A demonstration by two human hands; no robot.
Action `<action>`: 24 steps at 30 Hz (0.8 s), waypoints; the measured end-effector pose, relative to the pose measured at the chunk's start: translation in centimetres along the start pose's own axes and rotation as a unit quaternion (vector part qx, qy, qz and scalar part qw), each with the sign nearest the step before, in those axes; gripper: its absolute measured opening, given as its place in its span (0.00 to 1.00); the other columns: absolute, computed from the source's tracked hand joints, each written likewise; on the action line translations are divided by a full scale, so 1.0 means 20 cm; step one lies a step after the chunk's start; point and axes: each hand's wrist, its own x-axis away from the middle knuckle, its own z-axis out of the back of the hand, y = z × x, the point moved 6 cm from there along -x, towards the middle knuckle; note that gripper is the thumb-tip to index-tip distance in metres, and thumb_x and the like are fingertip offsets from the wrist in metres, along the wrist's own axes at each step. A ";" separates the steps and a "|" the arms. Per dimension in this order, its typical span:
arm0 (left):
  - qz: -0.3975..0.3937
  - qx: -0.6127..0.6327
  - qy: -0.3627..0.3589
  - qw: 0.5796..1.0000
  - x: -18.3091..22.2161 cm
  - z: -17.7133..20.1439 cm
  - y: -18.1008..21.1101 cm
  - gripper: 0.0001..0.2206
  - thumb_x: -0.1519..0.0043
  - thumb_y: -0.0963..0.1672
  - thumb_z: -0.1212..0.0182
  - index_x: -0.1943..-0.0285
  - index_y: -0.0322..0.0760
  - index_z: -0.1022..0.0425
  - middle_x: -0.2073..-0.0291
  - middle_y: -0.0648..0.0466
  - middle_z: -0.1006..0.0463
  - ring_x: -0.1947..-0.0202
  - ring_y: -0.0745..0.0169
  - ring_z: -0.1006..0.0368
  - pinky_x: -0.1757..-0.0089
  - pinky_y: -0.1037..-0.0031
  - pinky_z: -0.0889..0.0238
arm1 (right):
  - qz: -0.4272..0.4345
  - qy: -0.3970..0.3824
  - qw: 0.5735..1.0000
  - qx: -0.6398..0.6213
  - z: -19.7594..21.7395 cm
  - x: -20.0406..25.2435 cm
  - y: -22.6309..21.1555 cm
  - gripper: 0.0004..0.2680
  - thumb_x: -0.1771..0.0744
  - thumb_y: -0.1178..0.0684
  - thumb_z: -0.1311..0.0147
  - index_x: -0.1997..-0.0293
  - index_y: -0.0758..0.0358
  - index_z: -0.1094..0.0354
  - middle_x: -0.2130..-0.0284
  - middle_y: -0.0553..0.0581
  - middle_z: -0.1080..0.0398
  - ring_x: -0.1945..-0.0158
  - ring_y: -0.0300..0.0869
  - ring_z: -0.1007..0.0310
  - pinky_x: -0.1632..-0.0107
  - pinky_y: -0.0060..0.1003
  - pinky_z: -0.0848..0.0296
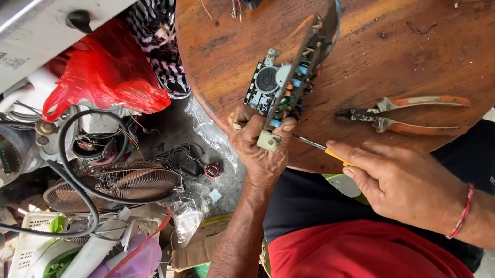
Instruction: Disassembling an electronic circuit board and its mechanical housing using screwdrivers and pliers
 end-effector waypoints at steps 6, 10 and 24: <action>-0.042 -0.050 0.011 0.998 0.01 -0.05 -0.01 0.21 0.45 0.51 0.29 0.77 0.44 0.40 0.73 0.59 0.45 0.69 0.60 0.48 0.60 0.65 0.53 | 0.106 0.033 0.920 0.375 0.01 0.04 0.01 0.22 0.37 0.50 0.48 0.34 0.41 0.31 0.70 0.42 0.36 0.77 0.38 0.28 0.81 0.36 0.29; -0.014 -0.069 -0.034 0.997 0.06 0.01 0.00 0.22 0.44 0.55 0.31 0.76 0.40 0.38 0.71 0.53 0.36 0.66 0.52 0.41 0.60 0.63 0.48 | 0.055 0.117 0.953 0.274 0.14 0.09 0.10 0.16 0.34 0.48 0.44 0.38 0.37 0.29 0.71 0.40 0.31 0.73 0.42 0.27 0.76 0.40 0.27; 0.330 0.057 0.224 0.915 -0.04 0.03 -0.15 0.16 0.36 0.51 0.32 0.52 0.42 0.33 0.58 0.53 0.27 0.61 0.62 0.32 0.55 0.62 0.35 | 0.008 0.300 0.934 0.192 0.22 0.11 0.44 0.12 0.36 0.53 0.41 0.48 0.46 0.29 0.56 0.51 0.31 0.52 0.47 0.28 0.55 0.44 0.30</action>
